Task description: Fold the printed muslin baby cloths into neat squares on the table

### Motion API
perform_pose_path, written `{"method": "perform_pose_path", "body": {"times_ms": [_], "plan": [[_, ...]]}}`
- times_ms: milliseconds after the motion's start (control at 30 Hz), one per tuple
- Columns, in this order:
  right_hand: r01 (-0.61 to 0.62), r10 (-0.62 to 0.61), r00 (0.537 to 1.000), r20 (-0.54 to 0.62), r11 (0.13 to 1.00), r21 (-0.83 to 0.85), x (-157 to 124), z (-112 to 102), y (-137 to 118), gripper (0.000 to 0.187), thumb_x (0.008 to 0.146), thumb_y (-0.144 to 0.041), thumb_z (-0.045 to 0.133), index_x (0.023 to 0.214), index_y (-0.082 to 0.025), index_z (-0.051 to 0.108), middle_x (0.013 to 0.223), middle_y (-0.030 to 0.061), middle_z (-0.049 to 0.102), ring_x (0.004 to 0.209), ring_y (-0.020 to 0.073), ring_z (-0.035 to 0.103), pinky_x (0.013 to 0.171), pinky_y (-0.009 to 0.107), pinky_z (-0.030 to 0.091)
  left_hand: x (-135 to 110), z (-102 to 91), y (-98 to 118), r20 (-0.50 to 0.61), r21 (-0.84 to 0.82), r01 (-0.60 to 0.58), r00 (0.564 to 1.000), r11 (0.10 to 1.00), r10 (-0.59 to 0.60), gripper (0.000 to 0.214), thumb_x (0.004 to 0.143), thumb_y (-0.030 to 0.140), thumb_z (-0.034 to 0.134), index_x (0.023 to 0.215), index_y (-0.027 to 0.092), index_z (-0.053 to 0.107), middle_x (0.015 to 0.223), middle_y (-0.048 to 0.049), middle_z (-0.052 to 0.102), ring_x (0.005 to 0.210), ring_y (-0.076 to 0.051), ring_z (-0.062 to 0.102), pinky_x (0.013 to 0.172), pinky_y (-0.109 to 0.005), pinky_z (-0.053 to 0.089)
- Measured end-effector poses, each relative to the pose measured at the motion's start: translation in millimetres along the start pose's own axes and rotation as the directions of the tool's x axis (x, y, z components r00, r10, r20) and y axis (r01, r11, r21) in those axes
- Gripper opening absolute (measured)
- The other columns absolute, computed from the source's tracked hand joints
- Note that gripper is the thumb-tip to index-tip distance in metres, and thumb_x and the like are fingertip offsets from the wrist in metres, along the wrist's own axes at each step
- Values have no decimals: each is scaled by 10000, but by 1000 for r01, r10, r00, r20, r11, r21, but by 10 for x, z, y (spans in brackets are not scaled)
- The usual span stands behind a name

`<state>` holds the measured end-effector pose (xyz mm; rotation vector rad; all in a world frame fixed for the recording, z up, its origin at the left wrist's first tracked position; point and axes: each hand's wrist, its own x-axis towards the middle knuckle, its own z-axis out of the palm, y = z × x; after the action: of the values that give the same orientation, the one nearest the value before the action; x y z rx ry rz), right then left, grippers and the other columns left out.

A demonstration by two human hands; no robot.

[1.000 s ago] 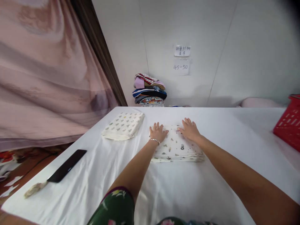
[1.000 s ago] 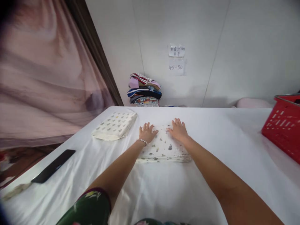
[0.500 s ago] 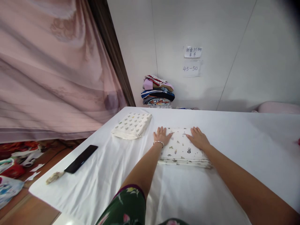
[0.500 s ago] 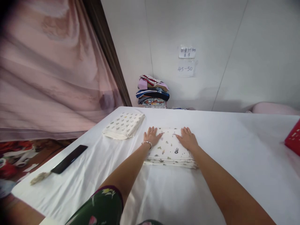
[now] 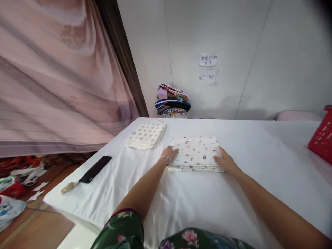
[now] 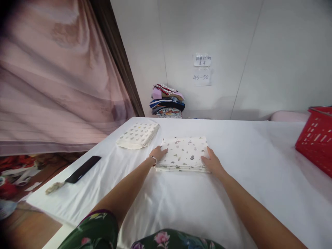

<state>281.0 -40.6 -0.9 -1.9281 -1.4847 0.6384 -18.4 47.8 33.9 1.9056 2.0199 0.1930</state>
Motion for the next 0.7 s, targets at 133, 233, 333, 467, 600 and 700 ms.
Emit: {"method": "perform_pose_path", "body": {"times_ms": [133,233,333,467,600,700], "plan": [[-18,18,1000,-17,1000,5,-214,55,-111,620,787,-349,444,1370,-174,328,1456,86,247,1329,246,221,1076,399,227,65,-86,8,-47,-61,-32,998,998,29,558,817,535,442,1236,168,410,1186,-117,573,1061,-211,552,821,-260,410],[-10,9,1000,21,999,40,-354,69,-178,628,786,-375,465,1366,-170,338,1468,89,208,1328,240,223,1078,375,229,83,-147,-37,-42,-75,-22,999,997,18,540,816,544,445,1209,173,445,1197,-116,568,1079,-222,539,830,-264,401],[8,-11,1000,23,991,130,-389,36,-180,644,782,-415,481,1370,-203,325,1456,58,255,1316,232,260,1068,376,252,43,-173,-92,-22,-84,0,1000,996,-2,514,781,513,520,1148,153,500,1151,-134,594,1056,-246,553,811,-279,408],[13,-20,1000,24,969,246,-276,-74,-189,613,783,-406,489,1346,-201,357,1401,72,367,1232,240,407,1022,397,334,-26,-218,-120,-53,-125,-12,999,992,5,503,756,442,586,1157,151,502,1115,-128,614,1028,-239,569,803,-274,417],[153,-183,983,22,878,454,-350,-321,-492,546,800,-355,509,1308,-191,396,1246,107,542,1126,222,518,937,373,435,-229,-463,-48,-190,-236,-140,977,962,96,413,819,365,528,1188,184,481,1115,-79,607,913,-158,595,780,-237,443],[327,-311,942,-125,771,546,-672,-698,-899,430,835,-363,496,1241,-226,466,1057,80,650,908,211,629,817,401,509,-696,-866,133,-519,-404,-558,792,725,320,370,842,363,493,1170,191,490,1005,-56,621,813,-137,586,731,-259,481]]}}
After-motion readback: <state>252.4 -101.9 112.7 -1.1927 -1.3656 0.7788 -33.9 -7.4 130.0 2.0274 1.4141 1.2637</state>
